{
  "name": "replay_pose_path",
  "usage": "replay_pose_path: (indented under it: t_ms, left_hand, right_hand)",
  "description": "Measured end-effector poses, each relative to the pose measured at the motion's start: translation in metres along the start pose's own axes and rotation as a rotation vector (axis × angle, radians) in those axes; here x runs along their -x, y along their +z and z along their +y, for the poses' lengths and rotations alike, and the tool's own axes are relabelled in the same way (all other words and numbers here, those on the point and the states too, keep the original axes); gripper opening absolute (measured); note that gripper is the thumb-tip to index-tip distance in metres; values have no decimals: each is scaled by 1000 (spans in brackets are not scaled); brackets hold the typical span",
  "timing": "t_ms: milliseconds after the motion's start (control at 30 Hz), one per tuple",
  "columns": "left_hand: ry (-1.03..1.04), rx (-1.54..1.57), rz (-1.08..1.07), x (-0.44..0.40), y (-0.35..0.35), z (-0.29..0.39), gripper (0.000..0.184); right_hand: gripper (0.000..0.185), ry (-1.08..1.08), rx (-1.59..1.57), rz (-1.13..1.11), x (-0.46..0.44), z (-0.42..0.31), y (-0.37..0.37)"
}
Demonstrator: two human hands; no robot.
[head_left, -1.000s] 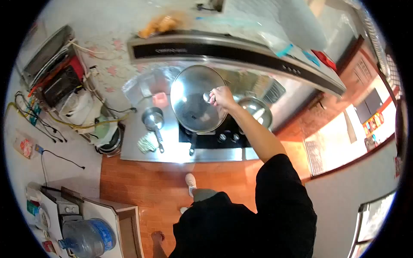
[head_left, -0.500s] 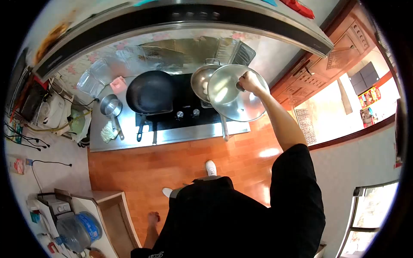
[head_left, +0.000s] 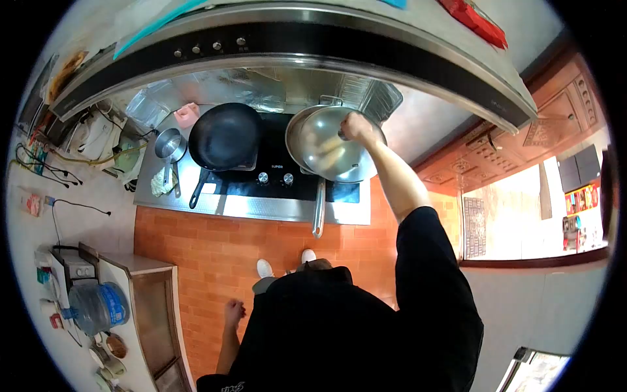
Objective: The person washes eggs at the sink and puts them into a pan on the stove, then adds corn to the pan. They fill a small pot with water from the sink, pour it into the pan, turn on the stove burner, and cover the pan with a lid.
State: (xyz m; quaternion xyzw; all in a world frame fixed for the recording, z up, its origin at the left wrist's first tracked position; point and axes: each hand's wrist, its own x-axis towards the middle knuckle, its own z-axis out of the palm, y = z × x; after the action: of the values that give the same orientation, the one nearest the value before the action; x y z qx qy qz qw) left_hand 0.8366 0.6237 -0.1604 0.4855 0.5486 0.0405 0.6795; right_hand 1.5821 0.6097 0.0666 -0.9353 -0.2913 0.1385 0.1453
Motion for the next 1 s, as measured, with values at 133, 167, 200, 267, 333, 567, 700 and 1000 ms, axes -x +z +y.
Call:
replay_pose_path:
  t_ms: [133, 167, 200, 267, 333, 567, 700, 1000]
  left_hand:
    - [-124, 10, 193, 34, -7, -41, 19]
    - [-121, -56, 193, 46, -1, -46, 19]
    - [-123, -144, 180, 60, -6, -52, 19]
    - [-200, 875, 161, 33, -21, -140, 18]
    - [-261, 1314, 196, 26, -21, -179, 19]
    - [9, 97, 266, 29, -2, -161, 17]
    - [218, -334, 158, 40, -9, -101, 16]
    - [-183, 531, 28, 39, 0, -19, 15]
  right_hand:
    - [28, -90, 70, -9, -10, -19, 6]
    - [28, -115, 77, -10, -16, -25, 7]
    - [29, -133, 61, -5, -14, -20, 14]
    - [30, -103, 47, 28, -43, -14, 39]
    - [31, -98, 7, -21, -44, -15, 42]
    - [32, -143, 22, 24, -60, -12, 54]
    - [33, -154, 1, -7, -53, -15, 52]
    - [34, -132, -21, -28, -47, -14, 55]
